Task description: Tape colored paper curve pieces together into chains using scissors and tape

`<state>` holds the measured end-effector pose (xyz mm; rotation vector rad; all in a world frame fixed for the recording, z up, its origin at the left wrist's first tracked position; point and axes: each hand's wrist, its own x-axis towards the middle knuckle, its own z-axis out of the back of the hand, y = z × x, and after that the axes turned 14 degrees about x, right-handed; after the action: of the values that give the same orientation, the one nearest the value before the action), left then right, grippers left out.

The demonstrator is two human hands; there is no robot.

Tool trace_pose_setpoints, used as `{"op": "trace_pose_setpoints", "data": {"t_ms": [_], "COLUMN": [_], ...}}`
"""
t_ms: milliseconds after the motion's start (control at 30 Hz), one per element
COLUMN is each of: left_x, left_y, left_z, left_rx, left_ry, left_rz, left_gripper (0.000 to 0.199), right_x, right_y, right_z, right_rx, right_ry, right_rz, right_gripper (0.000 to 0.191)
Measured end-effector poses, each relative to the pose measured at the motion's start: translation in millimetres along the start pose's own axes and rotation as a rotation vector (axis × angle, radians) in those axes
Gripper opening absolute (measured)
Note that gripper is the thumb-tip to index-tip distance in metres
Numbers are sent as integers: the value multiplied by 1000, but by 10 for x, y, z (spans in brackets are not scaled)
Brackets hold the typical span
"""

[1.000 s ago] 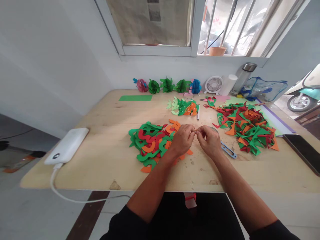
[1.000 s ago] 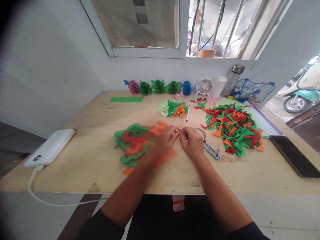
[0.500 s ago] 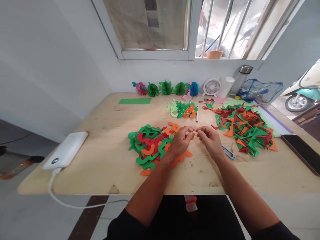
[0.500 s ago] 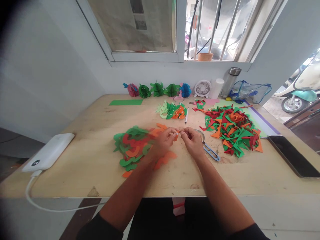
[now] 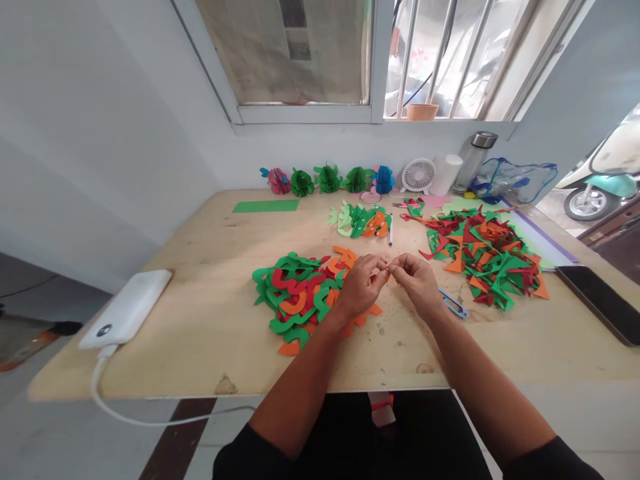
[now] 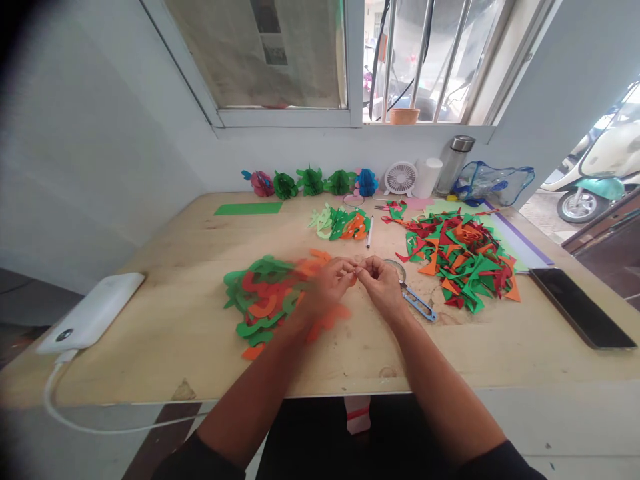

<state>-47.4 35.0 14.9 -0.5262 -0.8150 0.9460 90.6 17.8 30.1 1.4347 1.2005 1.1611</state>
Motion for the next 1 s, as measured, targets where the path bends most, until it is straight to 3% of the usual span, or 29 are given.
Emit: {"op": "trace_pose_setpoints", "data": {"t_ms": [167, 400, 567, 1000], "left_x": [15, 23, 11, 9], "left_y": [0, -54, -90, -99], "left_z": [5, 82, 143, 160], "left_rx": [-107, -673, -945, -1091], "left_ry": [10, 6, 26, 38], "left_rz": [44, 357, 457, 527], "left_gripper": [11, 14, 13, 16], "right_x": [7, 17, 9, 0], "right_y": [-33, -49, -59, -92], "right_z": [26, 48, 49, 57], "right_rx": [52, 47, -7, -77], "right_ry": [-5, -122, -105, -48], "right_rz": [18, 54, 95, 100], "right_gripper": [19, 22, 23, 23]}}
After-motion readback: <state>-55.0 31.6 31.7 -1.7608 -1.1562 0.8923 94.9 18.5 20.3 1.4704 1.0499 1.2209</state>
